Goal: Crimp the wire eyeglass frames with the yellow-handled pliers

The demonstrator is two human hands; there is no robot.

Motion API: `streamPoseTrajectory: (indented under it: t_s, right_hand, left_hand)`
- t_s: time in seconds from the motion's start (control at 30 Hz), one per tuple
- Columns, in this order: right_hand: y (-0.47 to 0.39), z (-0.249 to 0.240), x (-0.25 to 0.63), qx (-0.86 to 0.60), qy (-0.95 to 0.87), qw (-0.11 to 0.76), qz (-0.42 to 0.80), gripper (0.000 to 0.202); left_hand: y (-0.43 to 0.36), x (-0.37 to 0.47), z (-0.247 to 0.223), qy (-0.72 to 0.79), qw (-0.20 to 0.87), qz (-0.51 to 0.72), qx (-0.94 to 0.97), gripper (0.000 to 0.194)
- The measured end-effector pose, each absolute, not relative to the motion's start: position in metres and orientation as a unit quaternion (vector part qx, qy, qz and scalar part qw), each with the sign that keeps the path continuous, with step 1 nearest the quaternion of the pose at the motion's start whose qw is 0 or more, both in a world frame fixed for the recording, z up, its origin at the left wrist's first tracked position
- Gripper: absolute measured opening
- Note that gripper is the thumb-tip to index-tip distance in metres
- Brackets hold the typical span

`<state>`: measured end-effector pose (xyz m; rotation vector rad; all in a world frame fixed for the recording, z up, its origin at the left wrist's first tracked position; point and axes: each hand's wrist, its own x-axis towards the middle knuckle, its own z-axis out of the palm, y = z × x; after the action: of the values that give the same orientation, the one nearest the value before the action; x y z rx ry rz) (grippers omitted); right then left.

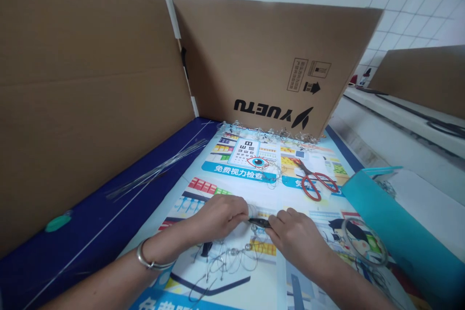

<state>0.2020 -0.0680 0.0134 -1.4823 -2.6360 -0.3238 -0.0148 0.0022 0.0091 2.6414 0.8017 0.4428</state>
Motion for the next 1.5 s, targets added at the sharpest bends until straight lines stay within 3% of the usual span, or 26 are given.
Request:
streamPoseTrajectory:
  t_s: [1.5]
  right_hand:
    - [-0.0707, 0.0133, 0.199, -0.536, -0.838, 0.077, -0.071, 0.013]
  left_hand:
    - [-0.0033, -0.005, 0.0058, 0.374, 0.17, 0.204, 0.889, 0.013]
